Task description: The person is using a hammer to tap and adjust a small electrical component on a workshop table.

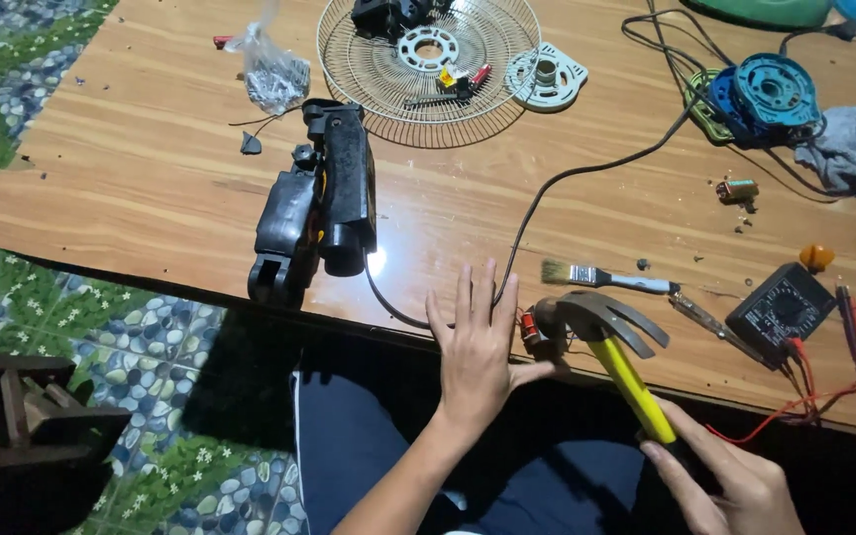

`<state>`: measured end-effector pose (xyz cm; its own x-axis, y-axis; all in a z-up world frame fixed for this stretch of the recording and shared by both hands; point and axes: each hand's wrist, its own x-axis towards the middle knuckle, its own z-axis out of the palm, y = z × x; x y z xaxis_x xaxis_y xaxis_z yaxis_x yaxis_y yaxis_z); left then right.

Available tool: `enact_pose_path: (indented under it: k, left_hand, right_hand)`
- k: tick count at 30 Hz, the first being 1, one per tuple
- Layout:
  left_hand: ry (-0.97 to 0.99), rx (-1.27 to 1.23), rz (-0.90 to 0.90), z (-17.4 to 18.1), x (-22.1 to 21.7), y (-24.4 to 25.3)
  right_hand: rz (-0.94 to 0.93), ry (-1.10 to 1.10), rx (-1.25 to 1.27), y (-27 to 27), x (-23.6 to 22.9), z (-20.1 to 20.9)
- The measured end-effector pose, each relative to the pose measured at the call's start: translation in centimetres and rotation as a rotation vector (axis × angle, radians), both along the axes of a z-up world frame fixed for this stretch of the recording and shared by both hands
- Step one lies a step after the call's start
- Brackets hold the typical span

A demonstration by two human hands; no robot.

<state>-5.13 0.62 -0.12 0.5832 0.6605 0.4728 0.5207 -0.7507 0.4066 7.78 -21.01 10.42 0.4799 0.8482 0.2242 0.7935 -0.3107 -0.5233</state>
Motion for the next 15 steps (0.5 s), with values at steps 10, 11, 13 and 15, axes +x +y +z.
enact_pose_path:
  k: [10,11,13,15]
  left_hand:
    - [-0.098,-0.055,-0.138,1.9,0.1,0.2]
    - [-0.063,-0.078,-0.144,2.2,0.1,0.4]
    - [-0.030,-0.099,-0.153,2.6,-0.1,0.9]
    - [0.041,-0.108,-0.194,2.5,-0.4,1.4]
  right_hand:
    - [-0.103,0.092,-0.063,0.1,-0.9,0.8]
    - [-0.077,0.080,-0.040,0.1,-1.0,1.0]
    - [-0.053,0.065,-0.015,-0.1,-1.0,0.9]
    - [-0.102,0.083,-0.029,-0.5,-0.7,0.5]
